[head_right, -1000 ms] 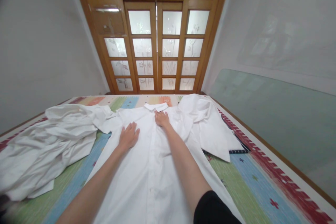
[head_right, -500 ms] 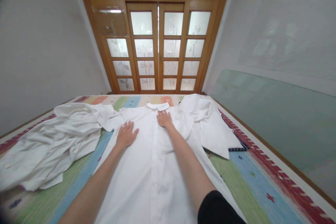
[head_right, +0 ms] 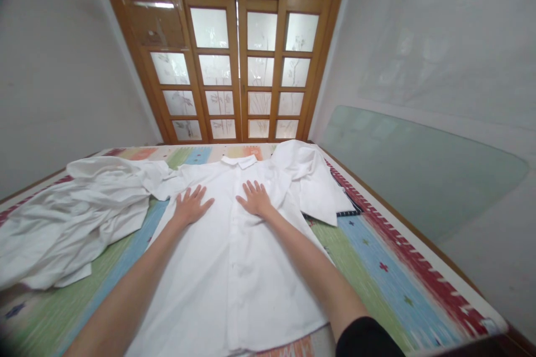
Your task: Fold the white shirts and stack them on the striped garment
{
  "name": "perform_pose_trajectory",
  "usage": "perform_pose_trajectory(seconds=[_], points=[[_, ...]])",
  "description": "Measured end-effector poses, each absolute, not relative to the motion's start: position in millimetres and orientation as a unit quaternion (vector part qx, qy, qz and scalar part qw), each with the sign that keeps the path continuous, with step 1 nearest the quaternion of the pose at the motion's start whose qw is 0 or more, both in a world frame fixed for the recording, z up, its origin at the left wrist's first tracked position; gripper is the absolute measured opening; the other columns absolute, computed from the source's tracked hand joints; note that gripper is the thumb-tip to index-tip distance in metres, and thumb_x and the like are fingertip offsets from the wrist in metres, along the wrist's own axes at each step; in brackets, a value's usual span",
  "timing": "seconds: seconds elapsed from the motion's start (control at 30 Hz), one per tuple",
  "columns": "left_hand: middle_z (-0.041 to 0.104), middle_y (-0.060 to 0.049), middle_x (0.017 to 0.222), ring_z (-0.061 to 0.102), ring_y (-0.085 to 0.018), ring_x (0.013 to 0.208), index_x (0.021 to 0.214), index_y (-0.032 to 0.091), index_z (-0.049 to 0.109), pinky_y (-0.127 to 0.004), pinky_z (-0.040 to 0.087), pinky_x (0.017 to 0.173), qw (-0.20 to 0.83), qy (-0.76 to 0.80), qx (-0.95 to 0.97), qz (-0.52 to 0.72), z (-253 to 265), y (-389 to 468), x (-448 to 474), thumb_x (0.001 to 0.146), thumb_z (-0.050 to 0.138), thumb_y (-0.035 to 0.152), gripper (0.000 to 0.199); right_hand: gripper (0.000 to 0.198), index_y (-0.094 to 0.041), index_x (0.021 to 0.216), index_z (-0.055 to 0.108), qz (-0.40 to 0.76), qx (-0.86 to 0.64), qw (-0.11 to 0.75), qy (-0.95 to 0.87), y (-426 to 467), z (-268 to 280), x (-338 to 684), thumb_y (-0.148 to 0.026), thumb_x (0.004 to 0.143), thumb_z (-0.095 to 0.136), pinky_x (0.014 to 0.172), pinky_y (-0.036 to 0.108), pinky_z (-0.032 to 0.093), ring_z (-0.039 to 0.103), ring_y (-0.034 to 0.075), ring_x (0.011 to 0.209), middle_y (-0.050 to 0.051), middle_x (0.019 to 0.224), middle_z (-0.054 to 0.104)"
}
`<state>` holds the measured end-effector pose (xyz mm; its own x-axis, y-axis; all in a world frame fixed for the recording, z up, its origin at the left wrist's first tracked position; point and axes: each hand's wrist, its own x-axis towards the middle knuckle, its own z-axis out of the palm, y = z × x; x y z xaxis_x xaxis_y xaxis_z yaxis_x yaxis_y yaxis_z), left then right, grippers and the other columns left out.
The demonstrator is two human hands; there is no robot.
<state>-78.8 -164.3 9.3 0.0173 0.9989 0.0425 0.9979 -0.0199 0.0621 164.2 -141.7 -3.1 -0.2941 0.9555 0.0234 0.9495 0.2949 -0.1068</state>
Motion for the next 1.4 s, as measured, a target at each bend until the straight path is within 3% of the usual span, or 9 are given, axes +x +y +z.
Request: perform_pose_trajectory(seconds=[0.2,0.4,0.63,0.73,0.87,1.03,1.2,1.4], points=[[0.024,-0.011,0.158,0.018,-0.037,0.146,0.151,0.018,0.031,-0.062,0.015,0.114,0.018,0.698,0.715,0.044,7,-161,-93,0.087,0.028,0.07,0.082,0.088,-0.02,0.154,0.023,0.032,-0.581,0.049,-0.812,-180,-3,184,-0.077,0.087,0.02,0.117,0.048,0.007,0.009,0.031,0.148,0.008,0.161,0.016],[0.03,-0.02,0.155,0.024,-0.034,0.145,0.147,0.007,0.035,-0.05,0.022,0.115,-0.005,0.707,0.706,0.05,7,-158,-112,0.091,0.03,0.062,0.079,0.088,-0.021,0.154,0.023,0.035,-0.582,0.055,-0.811,-209,-6,206,-0.078,0.087,0.019,0.117,0.044,0.007,0.011,0.032,0.148,0.006,0.161,0.017],[0.027,-0.017,0.157,0.02,-0.043,0.143,0.148,0.018,0.037,-0.067,0.021,0.109,0.014,0.701,0.713,0.016,19,-168,-103,0.089,0.036,0.063,0.074,0.082,-0.016,0.151,0.032,0.052,-0.62,0.056,-0.781,-216,2,204,-0.069,0.089,0.035,0.115,0.045,0.015,0.018,0.036,0.145,0.011,0.159,0.024],[0.029,-0.012,0.157,0.021,-0.039,0.144,0.144,0.024,0.044,-0.066,0.021,0.109,0.038,0.65,0.758,0.033,21,-171,-81,0.092,0.037,0.052,0.06,0.056,-0.015,0.135,0.054,0.056,-0.631,0.08,-0.77,-204,16,191,-0.05,0.093,0.044,0.108,0.041,0.03,0.04,0.033,0.134,0.014,0.146,0.047],[0.048,-0.01,0.147,0.036,-0.028,0.14,0.128,0.021,0.061,-0.045,0.028,0.114,0.049,0.551,0.827,0.099,17,-169,-45,0.092,0.044,0.037,0.043,0.029,-0.017,0.106,0.071,0.103,-0.606,0.161,-0.772,-181,31,169,-0.029,0.092,0.049,0.092,0.026,0.042,0.061,0.021,0.108,0.009,0.114,0.07],[0.064,-0.008,0.127,0.055,-0.022,0.119,0.116,0.022,0.069,-0.036,0.04,0.105,0.059,0.518,0.83,0.196,12,-162,-16,0.088,0.048,0.024,0.035,0.022,-0.017,0.093,0.075,0.145,-0.587,0.223,-0.765,-158,28,148,-0.028,0.087,0.057,0.077,0.023,0.046,0.067,0.017,0.089,0.008,0.096,0.075],[0.069,-0.006,0.109,0.059,-0.023,0.106,0.105,0.024,0.073,-0.035,0.046,0.095,0.064,0.554,0.802,0.211,12,-157,-10,0.084,0.053,0.022,0.029,0.021,-0.015,0.081,0.077,0.151,-0.612,0.233,-0.741,-144,25,140,-0.034,0.078,0.067,0.069,0.023,0.046,0.069,0.021,0.084,0.011,0.085,0.076],[0.07,-0.007,0.093,0.064,-0.019,0.091,0.092,0.018,0.074,-0.029,0.047,0.083,0.105,0.593,0.762,0.238,12,-150,-2,0.082,0.059,0.024,0.019,0.018,-0.013,0.07,0.075,0.206,-0.606,0.303,-0.706,-135,15,144,-0.025,0.076,0.062,0.06,0.02,0.042,0.066,0.015,0.068,0.007,0.067,0.073]])
